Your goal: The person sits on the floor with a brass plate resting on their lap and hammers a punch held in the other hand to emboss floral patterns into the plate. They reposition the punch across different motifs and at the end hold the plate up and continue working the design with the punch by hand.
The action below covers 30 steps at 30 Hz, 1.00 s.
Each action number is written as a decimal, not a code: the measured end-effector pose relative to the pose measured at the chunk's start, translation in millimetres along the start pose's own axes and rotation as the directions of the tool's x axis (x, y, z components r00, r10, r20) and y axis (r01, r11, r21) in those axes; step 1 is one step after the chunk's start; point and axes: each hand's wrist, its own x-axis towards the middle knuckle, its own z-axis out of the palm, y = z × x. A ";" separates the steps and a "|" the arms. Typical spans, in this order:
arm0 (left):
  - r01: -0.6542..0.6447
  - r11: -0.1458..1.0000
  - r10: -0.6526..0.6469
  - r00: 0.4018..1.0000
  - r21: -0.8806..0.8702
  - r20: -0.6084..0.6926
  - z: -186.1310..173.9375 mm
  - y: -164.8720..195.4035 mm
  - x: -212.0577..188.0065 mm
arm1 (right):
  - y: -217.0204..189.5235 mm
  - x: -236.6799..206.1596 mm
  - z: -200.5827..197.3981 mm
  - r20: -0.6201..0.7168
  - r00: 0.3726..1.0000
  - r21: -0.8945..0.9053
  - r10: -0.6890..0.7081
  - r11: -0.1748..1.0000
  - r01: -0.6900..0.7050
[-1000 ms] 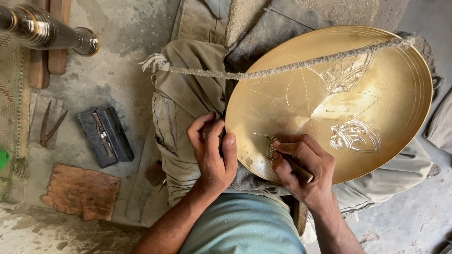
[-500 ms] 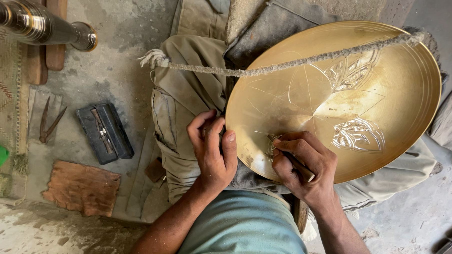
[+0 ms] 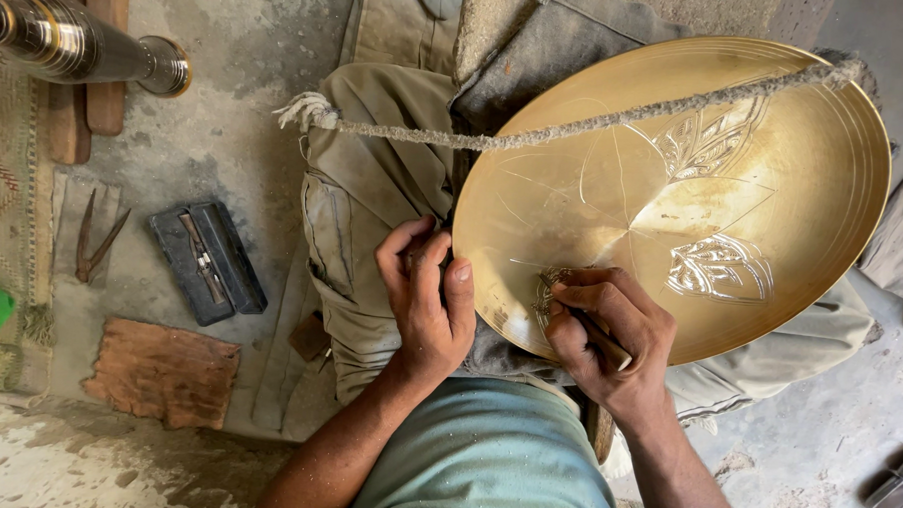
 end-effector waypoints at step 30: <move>-0.050 0.986 0.013 0.972 0.156 0.235 -13.0 39.1 -9.4 | 47.6 -0.1 -64.5 0.124 0.985 0.108 -0.119 0.989 0.106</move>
